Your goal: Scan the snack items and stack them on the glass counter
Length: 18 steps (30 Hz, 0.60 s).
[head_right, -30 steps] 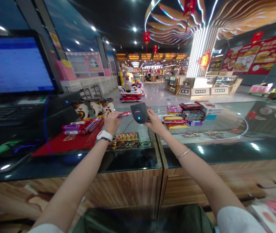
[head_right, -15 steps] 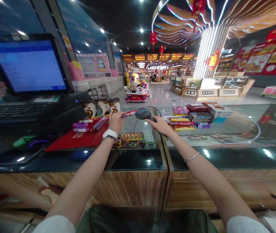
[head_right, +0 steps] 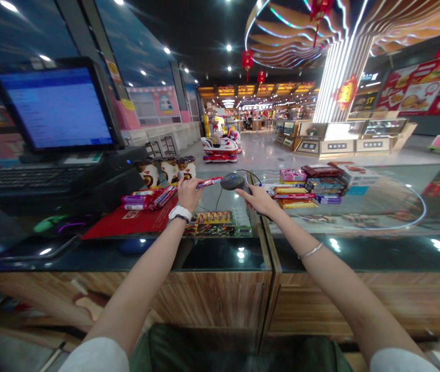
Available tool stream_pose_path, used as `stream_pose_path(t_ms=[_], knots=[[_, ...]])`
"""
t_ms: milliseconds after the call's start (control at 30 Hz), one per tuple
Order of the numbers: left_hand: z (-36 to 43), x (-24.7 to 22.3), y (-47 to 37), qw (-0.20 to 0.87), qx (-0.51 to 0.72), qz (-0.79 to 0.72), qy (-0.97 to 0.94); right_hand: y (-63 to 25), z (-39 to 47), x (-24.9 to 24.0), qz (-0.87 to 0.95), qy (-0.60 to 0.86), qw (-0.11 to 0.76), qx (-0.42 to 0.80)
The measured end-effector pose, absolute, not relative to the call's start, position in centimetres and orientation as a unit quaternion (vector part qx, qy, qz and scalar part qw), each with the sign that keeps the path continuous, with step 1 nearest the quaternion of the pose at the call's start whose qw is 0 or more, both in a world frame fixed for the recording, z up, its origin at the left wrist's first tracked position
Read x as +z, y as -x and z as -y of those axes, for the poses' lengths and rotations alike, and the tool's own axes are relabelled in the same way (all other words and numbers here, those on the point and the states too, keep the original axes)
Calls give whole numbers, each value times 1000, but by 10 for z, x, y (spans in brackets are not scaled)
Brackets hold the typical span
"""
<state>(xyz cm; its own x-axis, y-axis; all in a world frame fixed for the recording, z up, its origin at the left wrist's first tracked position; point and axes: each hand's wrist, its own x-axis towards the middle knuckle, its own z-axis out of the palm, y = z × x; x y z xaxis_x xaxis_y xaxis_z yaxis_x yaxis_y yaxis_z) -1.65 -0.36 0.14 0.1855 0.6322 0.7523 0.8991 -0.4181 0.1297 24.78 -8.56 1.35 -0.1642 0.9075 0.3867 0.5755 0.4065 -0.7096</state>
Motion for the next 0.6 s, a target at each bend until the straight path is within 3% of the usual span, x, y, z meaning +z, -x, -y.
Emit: stream_pose_path(t_ms=[600], knots=[[8, 5, 14, 174, -361, 530, 747, -248, 82, 11, 742, 510, 390, 194]])
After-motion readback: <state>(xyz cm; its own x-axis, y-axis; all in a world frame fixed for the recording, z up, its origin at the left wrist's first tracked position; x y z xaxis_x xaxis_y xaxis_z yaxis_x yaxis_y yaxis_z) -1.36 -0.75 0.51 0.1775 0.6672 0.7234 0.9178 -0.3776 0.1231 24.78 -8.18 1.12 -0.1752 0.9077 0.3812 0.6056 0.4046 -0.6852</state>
